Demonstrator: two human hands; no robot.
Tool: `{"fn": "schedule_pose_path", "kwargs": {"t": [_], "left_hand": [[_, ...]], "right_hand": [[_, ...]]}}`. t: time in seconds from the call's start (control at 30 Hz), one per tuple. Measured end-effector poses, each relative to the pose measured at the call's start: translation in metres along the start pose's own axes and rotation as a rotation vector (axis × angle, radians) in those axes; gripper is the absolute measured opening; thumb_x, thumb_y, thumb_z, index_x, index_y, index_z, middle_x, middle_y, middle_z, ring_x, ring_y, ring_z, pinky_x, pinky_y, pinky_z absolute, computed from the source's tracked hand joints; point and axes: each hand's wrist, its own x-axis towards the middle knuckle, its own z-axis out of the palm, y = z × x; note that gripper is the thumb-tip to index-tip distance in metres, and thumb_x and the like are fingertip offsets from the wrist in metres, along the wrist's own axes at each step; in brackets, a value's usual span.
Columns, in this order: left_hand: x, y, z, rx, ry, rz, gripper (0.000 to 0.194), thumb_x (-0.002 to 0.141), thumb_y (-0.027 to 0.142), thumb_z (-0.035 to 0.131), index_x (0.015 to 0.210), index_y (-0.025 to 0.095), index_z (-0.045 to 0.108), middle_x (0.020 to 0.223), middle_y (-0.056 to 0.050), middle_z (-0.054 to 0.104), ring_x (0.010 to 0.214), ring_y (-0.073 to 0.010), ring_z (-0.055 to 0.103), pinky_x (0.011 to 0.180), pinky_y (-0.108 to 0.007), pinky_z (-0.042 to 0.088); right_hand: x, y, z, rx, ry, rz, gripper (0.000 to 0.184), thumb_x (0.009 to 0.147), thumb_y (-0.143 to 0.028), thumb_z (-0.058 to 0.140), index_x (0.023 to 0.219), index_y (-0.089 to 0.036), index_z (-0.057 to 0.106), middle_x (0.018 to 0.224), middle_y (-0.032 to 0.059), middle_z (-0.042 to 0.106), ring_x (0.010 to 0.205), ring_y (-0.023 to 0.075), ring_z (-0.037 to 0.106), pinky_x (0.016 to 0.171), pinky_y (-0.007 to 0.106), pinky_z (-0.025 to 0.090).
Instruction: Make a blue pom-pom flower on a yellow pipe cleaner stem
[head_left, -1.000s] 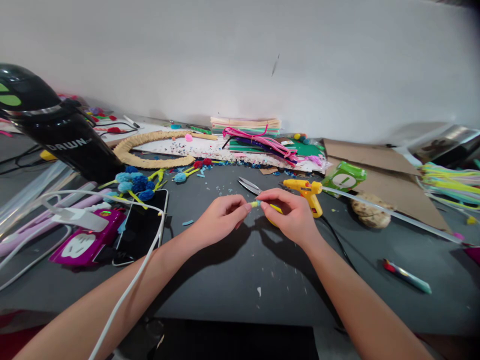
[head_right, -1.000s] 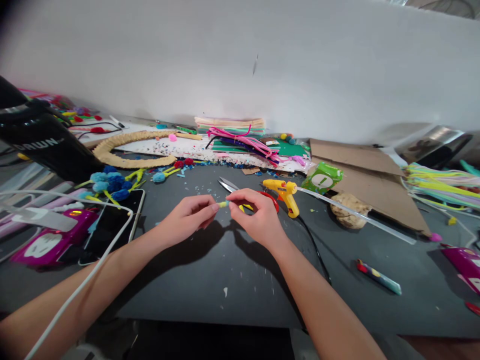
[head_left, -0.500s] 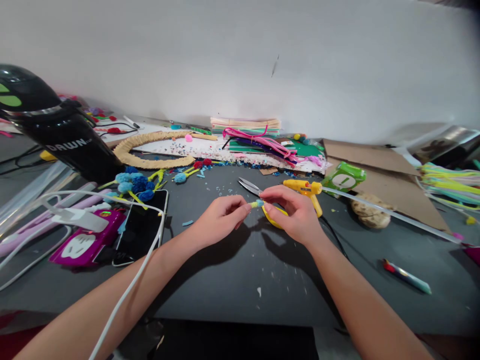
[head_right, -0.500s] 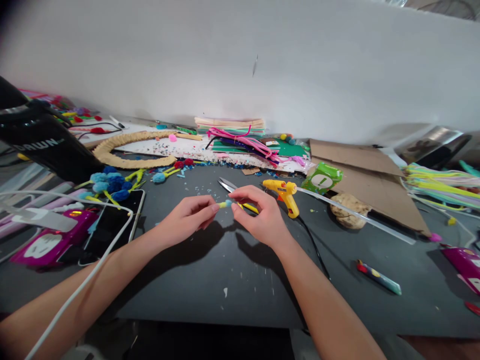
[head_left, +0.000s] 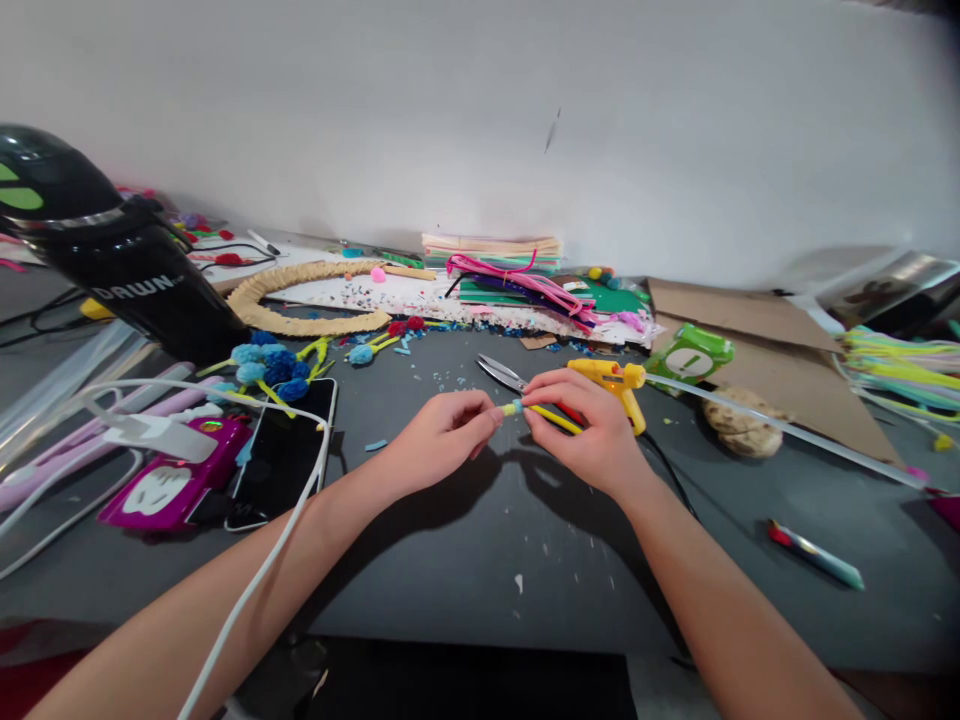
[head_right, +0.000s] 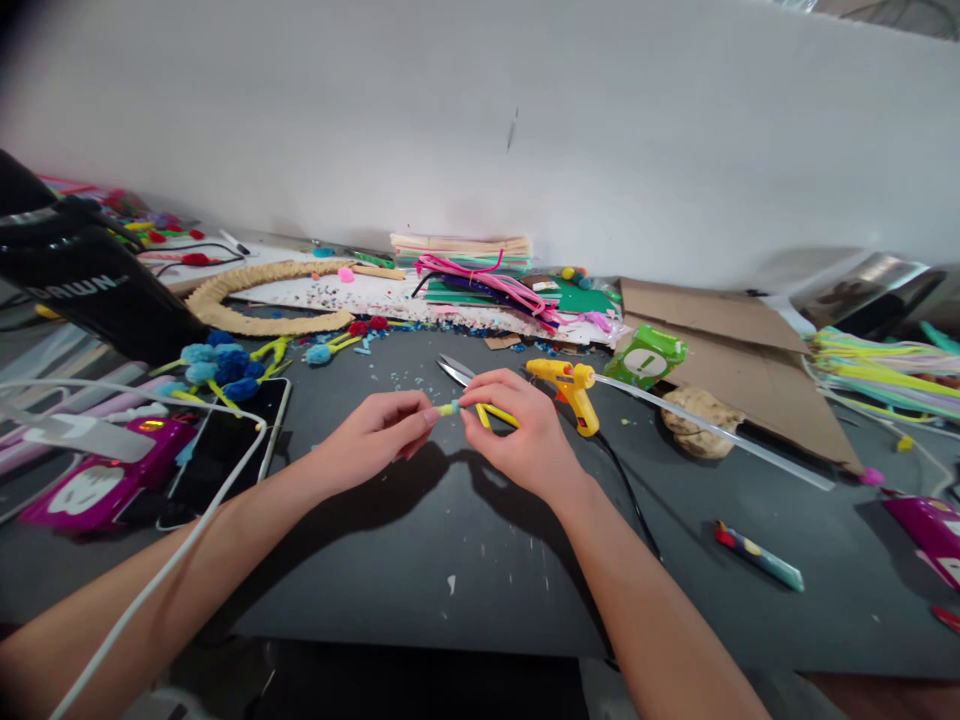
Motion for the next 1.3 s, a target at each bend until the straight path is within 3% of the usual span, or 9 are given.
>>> {"fn": "schedule_pose_path", "kwargs": {"t": [0.23,0.37,0.57,0.77,0.9,0.97,1.1,1.23,1.3], "left_hand": [[-0.002,0.001,-0.001,0.093,0.028,0.013,0.040,0.095,0.046,0.044,0.069,0.016,0.050,0.058,0.005,0.048,0.053,-0.0071,0.042,0.052,-0.020,0.032],[-0.003,0.000,-0.006,0.305,0.101,0.095,0.033,0.095,0.043,0.045,0.077,0.017,0.055,0.062,0.005,0.052,0.057,-0.0082,0.045,0.055,-0.021,0.033],[-0.003,-0.002,-0.012,0.501,0.112,0.209,0.029,0.096,0.037,0.045,0.082,0.018,0.061,0.067,0.003,0.058,0.062,-0.0094,0.050,0.060,-0.022,0.034],[-0.003,-0.005,-0.012,0.559,0.106,0.260,0.027,0.096,0.035,0.045,0.084,0.017,0.062,0.070,0.001,0.059,0.065,-0.0106,0.052,0.062,-0.023,0.035],[-0.002,-0.005,-0.015,0.571,0.117,0.247,0.028,0.097,0.035,0.043,0.081,0.017,0.059,0.069,0.001,0.058,0.064,-0.0108,0.051,0.062,-0.023,0.034],[-0.001,-0.006,-0.017,0.561,0.136,0.219,0.029,0.097,0.036,0.042,0.081,0.018,0.057,0.067,0.001,0.057,0.062,-0.0106,0.050,0.061,-0.023,0.034],[0.000,-0.007,-0.022,0.480,0.182,0.154,0.028,0.098,0.037,0.039,0.086,0.018,0.057,0.069,0.002,0.059,0.061,-0.0103,0.051,0.060,-0.022,0.035],[0.001,-0.008,-0.024,0.426,0.217,0.114,0.032,0.099,0.040,0.036,0.087,0.018,0.056,0.064,0.003,0.056,0.057,-0.0105,0.049,0.057,-0.022,0.034],[0.001,-0.008,-0.024,0.406,0.232,0.103,0.032,0.099,0.042,0.036,0.091,0.019,0.056,0.062,0.003,0.055,0.055,-0.0104,0.049,0.056,-0.022,0.034]], "right_hand": [[0.000,-0.002,-0.007,-0.014,0.014,0.046,0.016,0.085,-0.020,0.063,0.098,-0.023,0.071,0.103,0.0051,0.066,0.096,0.0182,0.063,0.089,0.034,0.051],[0.000,0.001,-0.009,0.115,-0.005,0.178,0.016,0.089,-0.025,0.059,0.100,-0.023,0.070,0.103,0.0047,0.067,0.096,0.0187,0.063,0.085,0.032,0.052],[-0.001,0.004,-0.005,0.260,-0.116,0.354,0.019,0.088,-0.032,0.061,0.103,-0.024,0.070,0.098,0.0037,0.069,0.090,0.0180,0.064,0.078,0.030,0.052],[-0.001,0.002,-0.004,0.230,-0.129,0.275,0.015,0.085,-0.029,0.064,0.098,-0.022,0.069,0.101,0.0044,0.066,0.093,0.0184,0.062,0.081,0.030,0.050],[-0.001,0.004,-0.004,0.159,-0.102,0.344,0.013,0.091,-0.031,0.053,0.092,-0.021,0.061,0.086,0.0017,0.062,0.076,0.0147,0.057,0.069,0.027,0.047],[-0.001,0.005,-0.006,0.112,-0.116,0.396,0.022,0.096,-0.035,0.042,0.085,-0.021,0.054,0.074,-0.0011,0.054,0.065,0.0126,0.050,0.060,0.026,0.041],[0.000,0.006,-0.020,-0.056,-0.323,0.415,0.040,0.098,-0.045,0.037,0.068,-0.019,0.046,0.063,-0.0027,0.044,0.058,0.0113,0.040,0.053,0.026,0.031],[-0.006,0.012,-0.056,-0.104,-0.816,0.561,0.048,0.089,-0.056,0.047,0.063,-0.018,0.057,0.057,-0.0012,0.051,0.050,0.0107,0.042,0.046,0.026,0.027],[-0.012,0.021,-0.077,-0.144,-0.904,0.648,0.049,0.082,-0.063,0.054,0.062,-0.019,0.059,0.053,-0.0020,0.048,0.047,0.0107,0.042,0.044,0.025,0.025]]}}
